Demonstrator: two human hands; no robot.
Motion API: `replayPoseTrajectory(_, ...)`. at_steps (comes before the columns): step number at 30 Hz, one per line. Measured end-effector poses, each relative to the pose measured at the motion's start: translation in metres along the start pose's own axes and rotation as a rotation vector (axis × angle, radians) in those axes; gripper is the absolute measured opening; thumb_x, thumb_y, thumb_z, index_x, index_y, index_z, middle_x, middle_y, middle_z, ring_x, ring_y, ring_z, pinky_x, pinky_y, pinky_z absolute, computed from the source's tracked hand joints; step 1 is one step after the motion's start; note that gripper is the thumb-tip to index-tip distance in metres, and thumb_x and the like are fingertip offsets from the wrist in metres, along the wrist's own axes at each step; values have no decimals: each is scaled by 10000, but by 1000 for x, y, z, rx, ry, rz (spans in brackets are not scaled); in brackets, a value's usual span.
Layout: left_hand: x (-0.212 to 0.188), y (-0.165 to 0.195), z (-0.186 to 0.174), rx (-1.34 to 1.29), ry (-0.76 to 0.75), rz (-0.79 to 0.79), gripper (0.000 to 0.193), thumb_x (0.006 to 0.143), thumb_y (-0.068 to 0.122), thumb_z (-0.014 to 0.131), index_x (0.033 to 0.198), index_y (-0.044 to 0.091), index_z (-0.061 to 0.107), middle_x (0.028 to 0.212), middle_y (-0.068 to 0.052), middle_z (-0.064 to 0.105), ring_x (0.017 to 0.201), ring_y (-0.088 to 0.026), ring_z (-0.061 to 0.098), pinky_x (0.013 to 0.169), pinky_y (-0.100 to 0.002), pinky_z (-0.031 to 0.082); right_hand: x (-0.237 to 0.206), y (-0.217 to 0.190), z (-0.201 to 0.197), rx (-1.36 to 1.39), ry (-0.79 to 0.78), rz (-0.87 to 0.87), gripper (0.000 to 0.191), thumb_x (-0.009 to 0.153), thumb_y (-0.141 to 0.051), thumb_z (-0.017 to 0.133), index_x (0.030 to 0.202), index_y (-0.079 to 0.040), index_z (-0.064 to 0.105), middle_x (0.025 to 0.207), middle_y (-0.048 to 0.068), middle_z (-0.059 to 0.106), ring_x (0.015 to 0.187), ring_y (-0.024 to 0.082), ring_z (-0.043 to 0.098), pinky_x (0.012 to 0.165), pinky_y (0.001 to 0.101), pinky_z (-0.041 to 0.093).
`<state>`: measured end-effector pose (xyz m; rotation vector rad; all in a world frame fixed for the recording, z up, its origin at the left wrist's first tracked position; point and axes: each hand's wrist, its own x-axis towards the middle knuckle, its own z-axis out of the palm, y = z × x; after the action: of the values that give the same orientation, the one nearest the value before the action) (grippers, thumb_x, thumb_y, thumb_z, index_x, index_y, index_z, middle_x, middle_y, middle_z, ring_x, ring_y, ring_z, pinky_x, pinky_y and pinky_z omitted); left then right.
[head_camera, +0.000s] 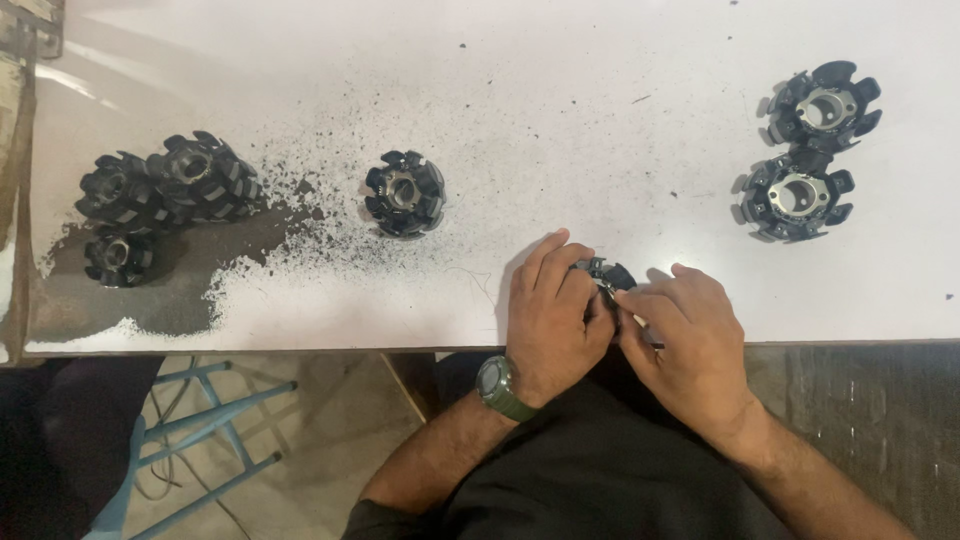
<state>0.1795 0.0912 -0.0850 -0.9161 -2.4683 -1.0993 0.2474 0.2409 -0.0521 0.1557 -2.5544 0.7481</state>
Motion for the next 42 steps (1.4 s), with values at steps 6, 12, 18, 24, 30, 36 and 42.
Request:
replayPoseTrajectory(6, -1, -1, -1, -28, -23, -11, 95, 834, 49, 695, 895, 44, 622, 1264, -127, 629, 1365, -342, 543, 1150, -523, 425, 3, -2, -3, 21, -17, 17, 265, 784, -13, 775, 1022, -70, 672, 974, 73, 692, 1020, 338, 662, 1022, 516, 512)
replayPoseTrajectory(12, 7, 3, -14, -118, 33, -47, 119, 836, 63, 706, 894, 36, 606, 1328, -136, 618, 1350, -372, 587, 1132, -506, 471, 1, 3, -3, 44, 36, 2, 262, 802, -37, 772, 1039, -68, 663, 984, 106, 693, 1050, 352, 668, 1057, 532, 501)
replayPoseTrajectory(18, 23, -6, -38, 28, -193, 47, 308, 838, 161, 760, 1124, 53, 720, 1334, -145, 622, 1189, -342, 605, 979, -501, 478, 0, 12, 1, 84, 147, 29, 223, 873, -28, 752, 1069, -49, 646, 982, 112, 688, 1016, 339, 674, 1087, 528, 492)
replayPoseTrajectory(24, 31, -6, -41, 42, -238, 90, 163, 904, 123, 719, 1064, 94, 704, 1305, -70, 638, 1200, -278, 615, 996, -455, 479, 0, 16, 12, 128, 82, 73, 236, 849, -19, 745, 1063, -58, 653, 899, 87, 662, 887, 308, 653, 1074, 532, 492)
replayPoseTrajectory(30, 34, -5, -40, 73, -237, 170, 175, 887, 134, 735, 1046, 82, 681, 1339, -90, 601, 1251, -280, 591, 1036, -455, 464, 0, 17, 12, 130, 84, 73, 231, 860, -22, 743, 1065, -66, 648, 903, 81, 659, 894, 306, 650, 1080, 533, 497)
replayPoseTrajectory(36, 28, -5, -49, 127, -235, 217, 142, 847, 125, 734, 972, 100, 671, 1321, -88, 608, 1267, -309, 602, 1008, -469, 479, 2, 16, 12, 123, 83, 75, 246, 853, -35, 756, 1071, -81, 653, 939, 88, 669, 931, 310, 651, 1067, 530, 498)
replayPoseTrajectory(42, 26, -2, -41, -93, -290, 108, 207, 895, 89, 708, 1093, 53, 661, 1219, -102, 658, 1042, -294, 674, 886, -421, 554, 1, 20, 13, 110, 111, 14, 283, 857, -17, 762, 1108, -75, 644, 1003, 84, 679, 1019, 298, 662, 1123, 555, 461)
